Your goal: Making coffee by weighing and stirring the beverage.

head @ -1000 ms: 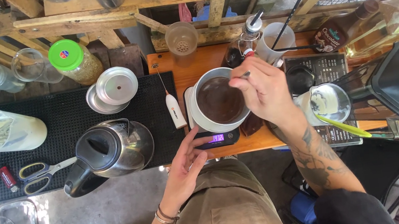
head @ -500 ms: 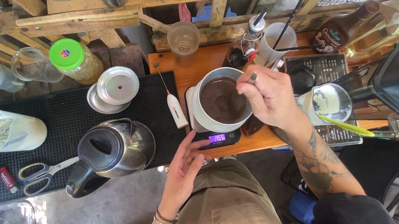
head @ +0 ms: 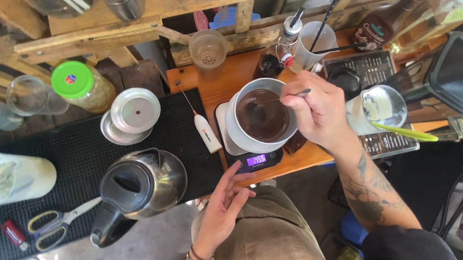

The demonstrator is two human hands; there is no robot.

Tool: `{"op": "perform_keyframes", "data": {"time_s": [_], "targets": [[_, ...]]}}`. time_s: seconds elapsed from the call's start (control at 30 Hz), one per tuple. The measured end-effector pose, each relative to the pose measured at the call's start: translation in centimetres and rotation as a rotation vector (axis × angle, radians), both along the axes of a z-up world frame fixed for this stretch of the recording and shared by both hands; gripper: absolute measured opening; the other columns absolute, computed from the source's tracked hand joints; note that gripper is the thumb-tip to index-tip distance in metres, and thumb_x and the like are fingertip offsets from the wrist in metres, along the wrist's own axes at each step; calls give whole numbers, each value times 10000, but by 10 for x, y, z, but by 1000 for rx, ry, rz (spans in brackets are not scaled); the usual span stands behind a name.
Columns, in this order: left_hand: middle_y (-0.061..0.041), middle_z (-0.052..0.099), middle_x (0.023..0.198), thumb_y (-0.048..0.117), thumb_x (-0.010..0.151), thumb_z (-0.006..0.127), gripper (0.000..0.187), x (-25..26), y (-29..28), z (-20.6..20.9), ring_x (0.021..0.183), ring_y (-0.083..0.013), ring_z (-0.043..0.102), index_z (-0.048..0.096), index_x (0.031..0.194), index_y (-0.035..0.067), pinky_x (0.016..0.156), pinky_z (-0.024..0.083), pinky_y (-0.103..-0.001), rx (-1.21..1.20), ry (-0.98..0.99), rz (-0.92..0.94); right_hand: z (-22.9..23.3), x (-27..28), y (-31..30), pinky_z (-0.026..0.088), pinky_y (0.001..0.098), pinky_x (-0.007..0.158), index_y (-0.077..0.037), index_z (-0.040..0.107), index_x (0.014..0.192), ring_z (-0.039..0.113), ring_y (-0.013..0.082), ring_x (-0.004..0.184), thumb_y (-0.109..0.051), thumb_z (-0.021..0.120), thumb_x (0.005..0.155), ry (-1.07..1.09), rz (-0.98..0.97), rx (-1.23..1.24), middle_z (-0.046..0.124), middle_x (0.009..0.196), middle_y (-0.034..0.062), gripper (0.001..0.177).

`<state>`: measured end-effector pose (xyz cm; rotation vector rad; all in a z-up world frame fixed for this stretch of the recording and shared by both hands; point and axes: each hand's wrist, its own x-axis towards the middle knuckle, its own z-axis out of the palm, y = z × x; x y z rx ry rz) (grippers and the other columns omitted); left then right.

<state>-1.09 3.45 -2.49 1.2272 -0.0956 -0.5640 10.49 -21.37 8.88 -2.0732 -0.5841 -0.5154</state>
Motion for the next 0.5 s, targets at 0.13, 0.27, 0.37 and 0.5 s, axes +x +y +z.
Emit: {"op": "perform_keyframes", "data": {"time_s": [0.13,0.27,0.37,0.5], "targets": [[-97,602,1401,138,1030,561,621,6,13,-7,1081,-157,645,310,1597,98,957,519,-296,-25,6,-89,0,-14,-4,481,297,659,-2,623,923,618,211,708,-121,580,1088,-45,-33,26,648,846,118,208],[-85,613,1391,149,1020,565,632,10,26,-14,1062,-148,661,306,1595,114,921,528,-288,13,0,-166,-8,-39,-7,451,254,566,29,633,915,599,200,669,-201,534,1100,-65,-158,186,625,794,115,311],[-91,617,1378,150,1025,568,628,14,35,-18,1056,-143,651,311,1597,114,909,518,-283,-3,15,-223,-20,-59,-9,511,302,660,47,599,971,631,217,703,-289,515,1169,-201,-247,299,649,857,137,398],[-95,633,1363,151,1016,575,617,16,41,-25,1033,-141,654,338,1585,111,880,522,-280,11,48,-284,-41,-92,-8,544,321,696,79,605,1047,668,237,731,-364,482,1163,-151,-383,523,672,911,187,474]]}}
